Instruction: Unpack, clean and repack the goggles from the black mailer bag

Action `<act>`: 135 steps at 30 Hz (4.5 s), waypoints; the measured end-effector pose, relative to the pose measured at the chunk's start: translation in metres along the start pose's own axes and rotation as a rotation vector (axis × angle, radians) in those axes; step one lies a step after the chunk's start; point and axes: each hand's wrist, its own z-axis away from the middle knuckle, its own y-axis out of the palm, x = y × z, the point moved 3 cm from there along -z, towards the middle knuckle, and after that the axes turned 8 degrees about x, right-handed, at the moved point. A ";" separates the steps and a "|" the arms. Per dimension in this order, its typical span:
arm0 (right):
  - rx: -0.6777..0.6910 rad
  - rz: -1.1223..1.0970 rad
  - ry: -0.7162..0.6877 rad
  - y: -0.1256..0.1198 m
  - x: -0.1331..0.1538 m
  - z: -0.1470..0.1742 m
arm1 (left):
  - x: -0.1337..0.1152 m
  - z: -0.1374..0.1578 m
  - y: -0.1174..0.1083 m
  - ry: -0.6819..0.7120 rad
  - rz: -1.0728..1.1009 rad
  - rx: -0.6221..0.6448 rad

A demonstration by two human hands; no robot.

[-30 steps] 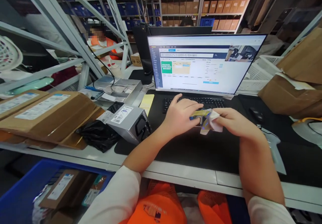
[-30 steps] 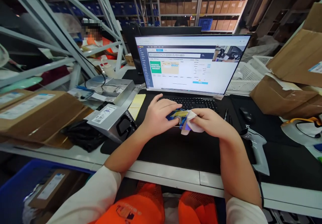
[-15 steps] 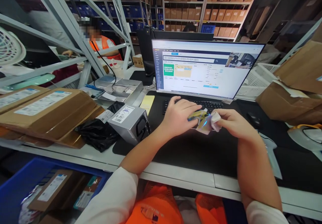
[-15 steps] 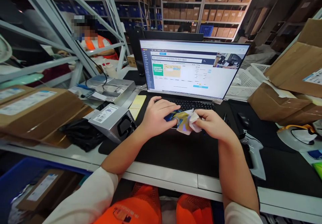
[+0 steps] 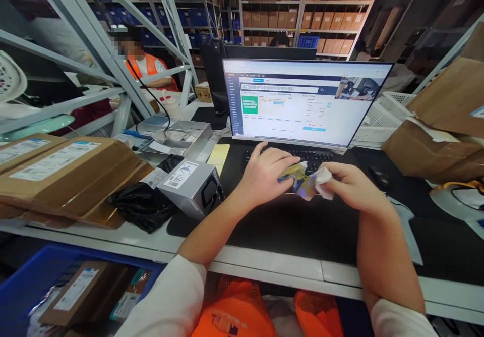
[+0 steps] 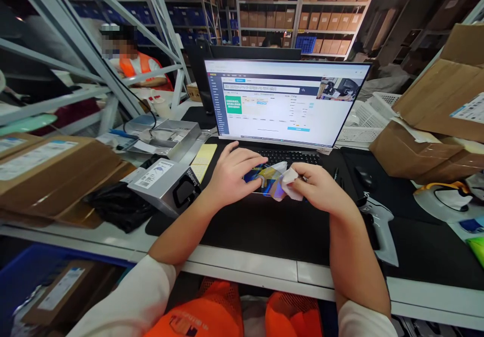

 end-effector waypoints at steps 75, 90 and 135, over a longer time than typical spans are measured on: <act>0.107 -0.067 -0.057 0.010 0.005 -0.004 | 0.007 0.001 0.008 0.057 0.248 -0.108; -0.676 -0.789 -0.207 0.032 -0.010 -0.029 | 0.059 0.008 0.006 -0.341 0.158 -0.520; -0.753 -1.022 -0.152 0.089 -0.019 -0.042 | 0.017 0.011 0.064 -0.174 0.399 -0.610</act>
